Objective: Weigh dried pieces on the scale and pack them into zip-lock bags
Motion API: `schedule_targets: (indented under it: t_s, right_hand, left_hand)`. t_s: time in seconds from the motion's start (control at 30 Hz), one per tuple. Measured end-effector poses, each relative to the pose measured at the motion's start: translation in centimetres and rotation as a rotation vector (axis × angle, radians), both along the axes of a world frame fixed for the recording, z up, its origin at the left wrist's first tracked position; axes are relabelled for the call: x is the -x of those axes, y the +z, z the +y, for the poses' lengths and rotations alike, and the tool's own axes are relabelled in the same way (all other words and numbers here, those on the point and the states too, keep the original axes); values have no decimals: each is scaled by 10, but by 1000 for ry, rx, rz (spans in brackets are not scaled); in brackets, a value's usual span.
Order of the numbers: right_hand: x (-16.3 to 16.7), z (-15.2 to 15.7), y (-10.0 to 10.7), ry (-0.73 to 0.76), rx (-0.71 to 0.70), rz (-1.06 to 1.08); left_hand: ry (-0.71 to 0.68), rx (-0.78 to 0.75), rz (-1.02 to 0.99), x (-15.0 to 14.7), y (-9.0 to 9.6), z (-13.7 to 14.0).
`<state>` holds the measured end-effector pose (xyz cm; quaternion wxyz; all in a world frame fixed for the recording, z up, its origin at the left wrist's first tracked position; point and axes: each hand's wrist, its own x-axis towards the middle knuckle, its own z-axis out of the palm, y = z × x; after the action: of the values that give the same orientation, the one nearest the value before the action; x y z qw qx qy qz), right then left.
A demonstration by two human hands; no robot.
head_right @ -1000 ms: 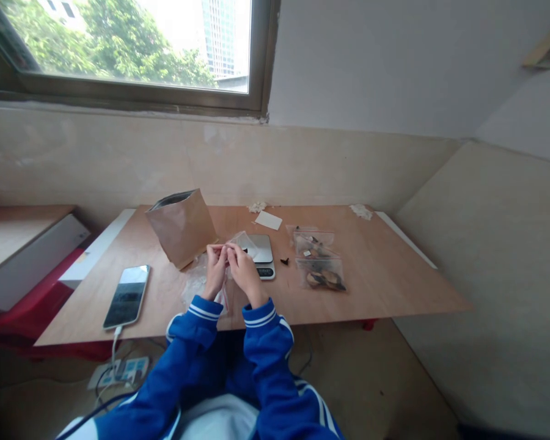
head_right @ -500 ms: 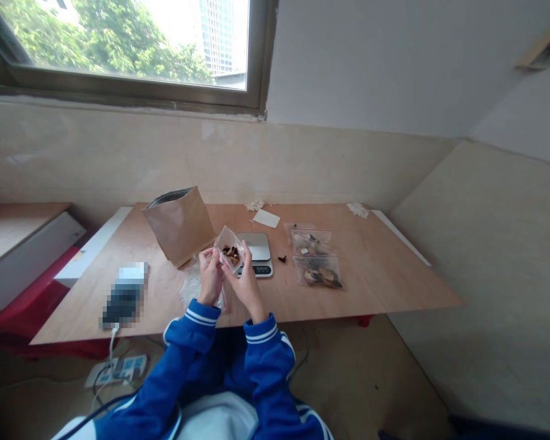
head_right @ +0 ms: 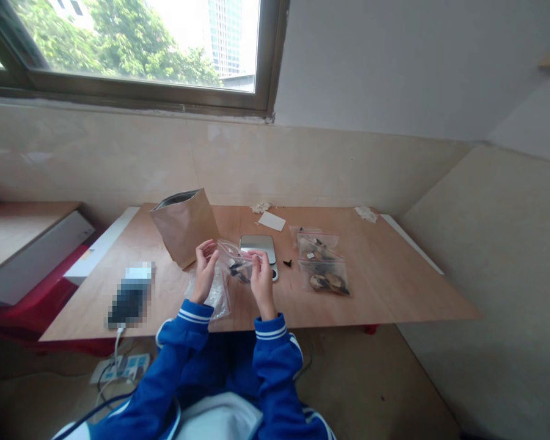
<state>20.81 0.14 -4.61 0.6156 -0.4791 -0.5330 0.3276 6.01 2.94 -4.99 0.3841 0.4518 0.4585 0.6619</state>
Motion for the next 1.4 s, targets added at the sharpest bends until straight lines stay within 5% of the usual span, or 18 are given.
schedule_targets:
  t_s: [0.23,0.4,0.6,0.77,0.97,1.17,1.4]
  right_hand:
    - [-3,-5,8,41,18,23]
    - [-10,-7,13,112,-68,-248]
    - [-15,-9,9,148,72,-642]
    - [-13,-10,4,185,89,-729]
    - [-23,-9,7,150,36,-418]
    - [-13,-6,13,-132,-13,60]
    - [0,3,-6,-25,111,149]
  left_hand:
    - [-319,37,49,8,8,-3]
    - [-238,19,39,-1,9,-7]
    - [-251,38,-62,-3,10,-9]
    - [-221,27,-104,-1,8,-9]
    - [-123,12,-105,12,9,-5]
    - [46,-19,161,17,5,-6]
    - [48,-2,212,3,-5,-9]
